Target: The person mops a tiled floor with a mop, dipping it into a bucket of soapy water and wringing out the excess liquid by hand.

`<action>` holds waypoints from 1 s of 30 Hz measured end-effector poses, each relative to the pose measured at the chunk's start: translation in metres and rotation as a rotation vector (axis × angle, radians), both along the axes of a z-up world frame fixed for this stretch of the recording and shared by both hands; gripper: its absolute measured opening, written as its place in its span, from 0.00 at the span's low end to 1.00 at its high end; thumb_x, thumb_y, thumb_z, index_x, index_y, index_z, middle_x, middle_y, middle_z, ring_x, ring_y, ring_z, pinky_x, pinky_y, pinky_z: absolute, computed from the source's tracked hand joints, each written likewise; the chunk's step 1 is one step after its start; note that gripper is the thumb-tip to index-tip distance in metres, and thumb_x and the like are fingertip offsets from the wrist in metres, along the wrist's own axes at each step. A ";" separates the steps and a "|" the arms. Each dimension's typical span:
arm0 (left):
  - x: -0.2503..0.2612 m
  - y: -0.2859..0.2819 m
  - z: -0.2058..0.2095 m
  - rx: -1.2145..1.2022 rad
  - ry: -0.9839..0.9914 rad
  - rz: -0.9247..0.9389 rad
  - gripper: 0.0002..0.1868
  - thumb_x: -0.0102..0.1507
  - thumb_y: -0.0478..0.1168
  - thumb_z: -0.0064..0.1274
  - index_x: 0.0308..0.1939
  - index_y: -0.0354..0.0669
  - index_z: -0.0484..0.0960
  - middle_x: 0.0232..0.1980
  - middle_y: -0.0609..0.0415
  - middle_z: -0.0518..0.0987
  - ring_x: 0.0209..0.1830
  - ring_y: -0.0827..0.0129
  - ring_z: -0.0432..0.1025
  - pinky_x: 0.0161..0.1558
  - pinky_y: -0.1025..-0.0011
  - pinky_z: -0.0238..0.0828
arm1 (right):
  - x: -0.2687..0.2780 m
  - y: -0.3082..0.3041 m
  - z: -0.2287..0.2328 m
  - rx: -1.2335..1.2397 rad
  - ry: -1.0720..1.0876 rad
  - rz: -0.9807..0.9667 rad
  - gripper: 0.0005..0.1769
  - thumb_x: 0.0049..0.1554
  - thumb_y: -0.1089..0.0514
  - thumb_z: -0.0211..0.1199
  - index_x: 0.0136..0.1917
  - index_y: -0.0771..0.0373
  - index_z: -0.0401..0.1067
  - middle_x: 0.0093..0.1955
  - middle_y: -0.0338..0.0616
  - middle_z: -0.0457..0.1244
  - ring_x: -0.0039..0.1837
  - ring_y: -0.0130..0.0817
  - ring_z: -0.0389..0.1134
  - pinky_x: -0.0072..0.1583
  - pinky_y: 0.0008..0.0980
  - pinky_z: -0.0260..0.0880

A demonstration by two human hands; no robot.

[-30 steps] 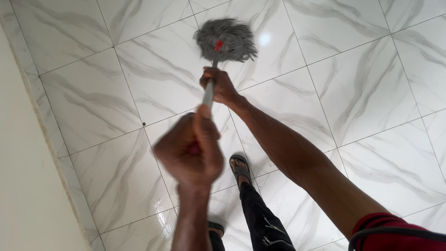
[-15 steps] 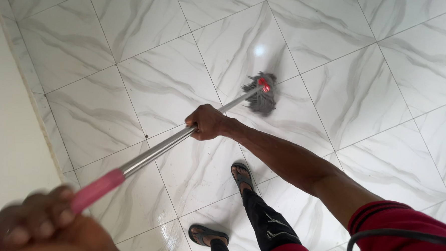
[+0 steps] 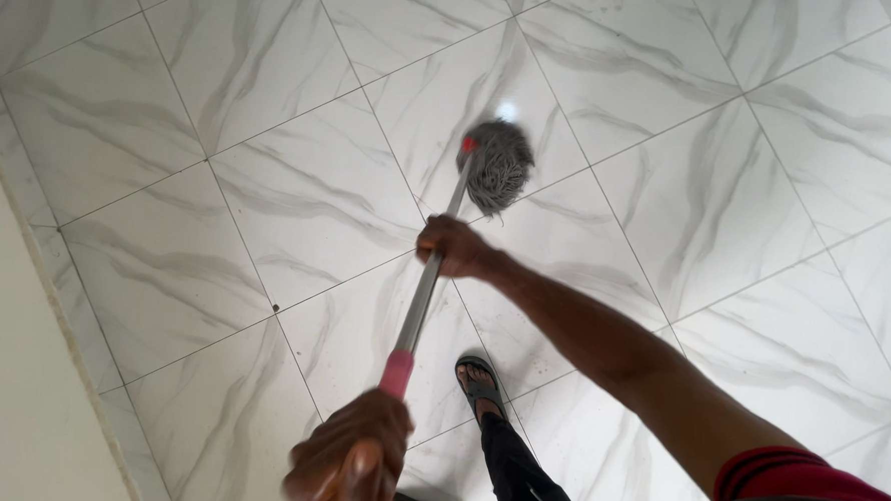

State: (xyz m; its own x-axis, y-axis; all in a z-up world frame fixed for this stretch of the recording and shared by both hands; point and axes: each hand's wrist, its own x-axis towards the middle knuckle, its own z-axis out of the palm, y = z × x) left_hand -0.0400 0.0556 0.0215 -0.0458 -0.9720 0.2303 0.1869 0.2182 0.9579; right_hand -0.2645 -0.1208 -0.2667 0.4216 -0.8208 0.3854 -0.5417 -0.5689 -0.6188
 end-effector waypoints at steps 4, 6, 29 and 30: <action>-0.059 -0.032 -0.084 -0.203 0.047 0.090 0.26 0.73 0.45 0.49 0.21 0.41 0.72 0.18 0.57 0.70 0.19 0.69 0.66 0.35 0.64 0.74 | -0.051 -0.047 -0.045 0.051 0.053 -0.149 0.15 0.51 0.62 0.65 0.27 0.57 0.62 0.29 0.40 0.57 0.40 0.41 0.62 0.50 0.40 0.65; -0.093 -0.048 -0.116 -0.227 -0.041 0.094 0.23 0.72 0.40 0.49 0.21 0.40 0.71 0.21 0.56 0.72 0.20 0.70 0.66 0.34 0.67 0.73 | -0.082 -0.077 -0.070 0.124 0.080 -0.204 0.23 0.56 0.57 0.69 0.27 0.61 0.59 0.31 0.44 0.57 0.43 0.44 0.61 0.52 0.45 0.63; -0.018 -0.066 0.048 0.496 0.118 0.063 0.31 0.68 0.36 0.51 0.12 0.47 0.57 0.11 0.59 0.54 0.08 0.74 0.49 0.15 0.68 0.50 | -0.012 0.170 0.021 0.437 0.145 -0.897 0.04 0.51 0.59 0.62 0.35 0.60 0.74 0.39 0.52 0.67 0.51 0.54 0.67 0.53 0.53 0.67; -0.022 -0.062 0.046 0.519 0.111 0.029 0.31 0.68 0.37 0.52 0.12 0.47 0.56 0.11 0.59 0.54 0.07 0.73 0.50 0.13 0.68 0.49 | -0.014 0.192 0.018 0.435 0.161 -0.930 0.03 0.49 0.61 0.61 0.35 0.61 0.73 0.39 0.53 0.67 0.50 0.55 0.68 0.52 0.54 0.67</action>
